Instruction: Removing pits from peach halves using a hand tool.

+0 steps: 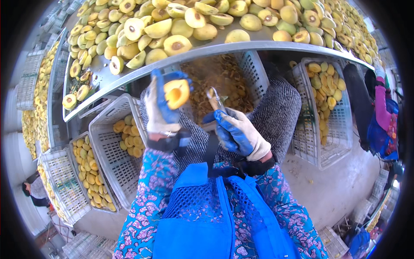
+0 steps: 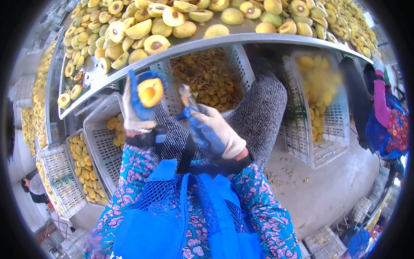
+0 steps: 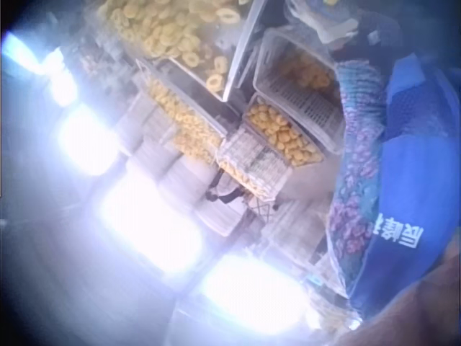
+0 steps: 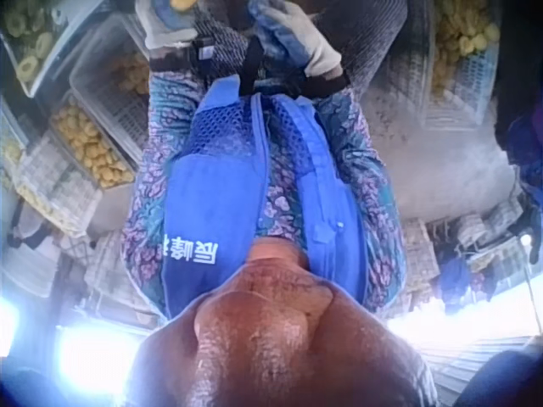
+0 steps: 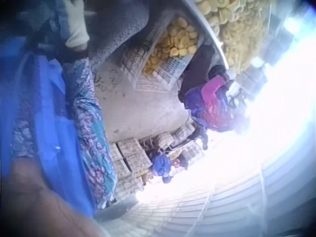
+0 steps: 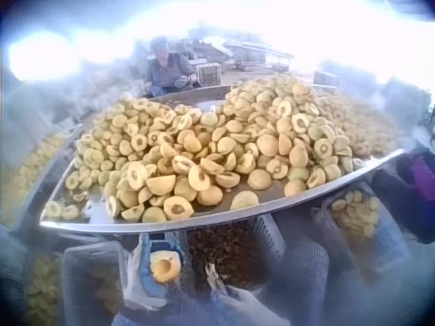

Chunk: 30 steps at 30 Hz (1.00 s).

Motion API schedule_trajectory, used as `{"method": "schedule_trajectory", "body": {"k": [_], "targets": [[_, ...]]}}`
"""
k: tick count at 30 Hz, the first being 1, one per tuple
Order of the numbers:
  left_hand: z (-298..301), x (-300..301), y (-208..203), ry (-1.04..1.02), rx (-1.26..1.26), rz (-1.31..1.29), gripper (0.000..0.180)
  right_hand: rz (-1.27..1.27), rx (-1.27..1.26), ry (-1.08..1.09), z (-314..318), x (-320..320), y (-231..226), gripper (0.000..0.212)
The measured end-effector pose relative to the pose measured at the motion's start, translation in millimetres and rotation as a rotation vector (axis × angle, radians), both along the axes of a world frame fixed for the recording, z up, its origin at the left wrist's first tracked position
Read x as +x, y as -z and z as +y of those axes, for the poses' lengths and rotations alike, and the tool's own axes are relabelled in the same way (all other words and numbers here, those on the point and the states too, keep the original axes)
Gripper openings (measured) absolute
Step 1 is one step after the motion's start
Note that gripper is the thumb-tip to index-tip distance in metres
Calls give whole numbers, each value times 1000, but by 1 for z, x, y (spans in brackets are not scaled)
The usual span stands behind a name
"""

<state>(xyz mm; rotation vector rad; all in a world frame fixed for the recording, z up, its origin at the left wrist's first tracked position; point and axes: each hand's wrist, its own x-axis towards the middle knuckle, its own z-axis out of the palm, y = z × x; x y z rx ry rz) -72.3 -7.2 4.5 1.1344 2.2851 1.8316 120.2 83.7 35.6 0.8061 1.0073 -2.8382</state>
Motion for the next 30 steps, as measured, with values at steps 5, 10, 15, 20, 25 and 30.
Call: {"method": "schedule_trajectory", "body": {"k": [5, 10, 15, 20, 25, 30], "targets": [[-89, -27, -54, -240, 397, -796, 24, -571, 1389, -371, 20, -1, 56, 36], [-135, -84, -42, -614, -341, -58, 31, -474, 1355, -424, 12, -6, 60, 37], [-57, -150, -68, -436, -553, 173, 53, -479, 1260, -450, 14, -8, 46, 43], [-31, -190, -54, -293, -996, 116, 65, -561, 1186, -413, 14, -11, 47, 48], [-43, -177, -53, -365, -588, 148, 41, -436, 1062, -306, 9, -17, 43, 42], [-58, -123, -73, 120, 240, -776, 39, -231, 304, 71, 6, -14, 37, 30]]}}
